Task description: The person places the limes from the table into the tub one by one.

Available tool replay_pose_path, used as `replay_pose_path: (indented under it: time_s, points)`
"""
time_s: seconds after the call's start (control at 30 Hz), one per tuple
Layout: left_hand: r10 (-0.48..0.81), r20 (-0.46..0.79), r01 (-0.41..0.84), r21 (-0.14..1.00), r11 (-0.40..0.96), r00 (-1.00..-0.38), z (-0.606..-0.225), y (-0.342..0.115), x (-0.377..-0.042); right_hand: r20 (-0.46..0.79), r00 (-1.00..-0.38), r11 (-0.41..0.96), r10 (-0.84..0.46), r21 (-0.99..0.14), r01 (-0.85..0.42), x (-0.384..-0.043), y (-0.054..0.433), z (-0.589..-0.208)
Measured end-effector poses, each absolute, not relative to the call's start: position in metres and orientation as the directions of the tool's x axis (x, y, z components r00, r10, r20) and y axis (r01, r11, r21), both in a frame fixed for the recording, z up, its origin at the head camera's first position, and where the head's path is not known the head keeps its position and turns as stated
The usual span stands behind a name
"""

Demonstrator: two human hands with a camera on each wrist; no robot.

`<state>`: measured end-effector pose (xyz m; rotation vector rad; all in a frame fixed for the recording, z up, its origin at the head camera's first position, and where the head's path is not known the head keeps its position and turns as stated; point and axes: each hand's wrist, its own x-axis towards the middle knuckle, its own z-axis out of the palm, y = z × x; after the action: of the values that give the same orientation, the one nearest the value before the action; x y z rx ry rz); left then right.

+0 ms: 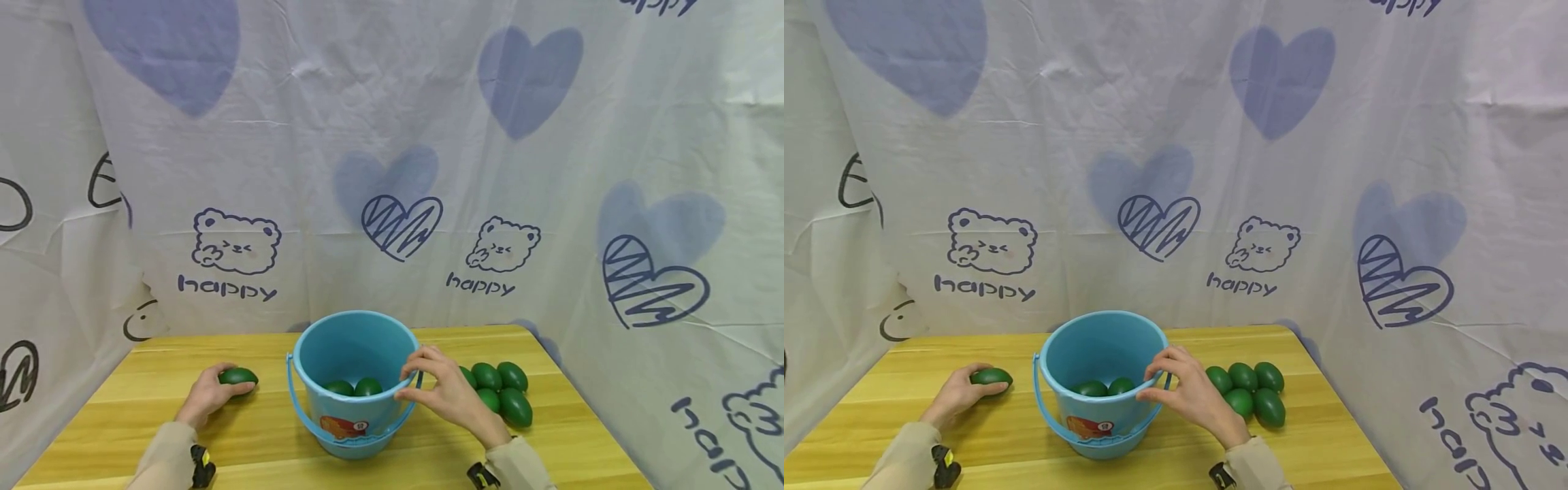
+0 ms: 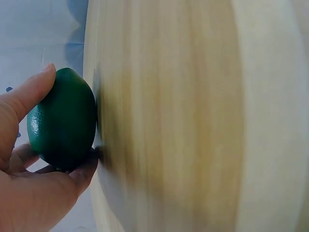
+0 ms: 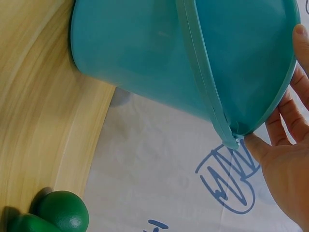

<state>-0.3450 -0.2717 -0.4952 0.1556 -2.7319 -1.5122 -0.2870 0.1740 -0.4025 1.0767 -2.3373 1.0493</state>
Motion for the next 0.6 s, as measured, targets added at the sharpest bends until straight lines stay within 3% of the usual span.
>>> replay_pose_path:
  time_s: [0.4, 0.6]
  points:
    - [-0.206, -0.016, -0.117, 0.866, 0.487, -0.978, -0.489, -0.278, -0.338, 0.576, -0.653, 0.437, -0.492, -0.485, -0.757, -0.287, 0.174, -0.401]
    - [-0.198, -0.008, -0.103, 0.873, 0.476, -0.980, -0.485, -0.278, -0.334, 0.572, -0.658, 0.445, -0.490, -0.486, -0.752, -0.286, 0.174, -0.402]
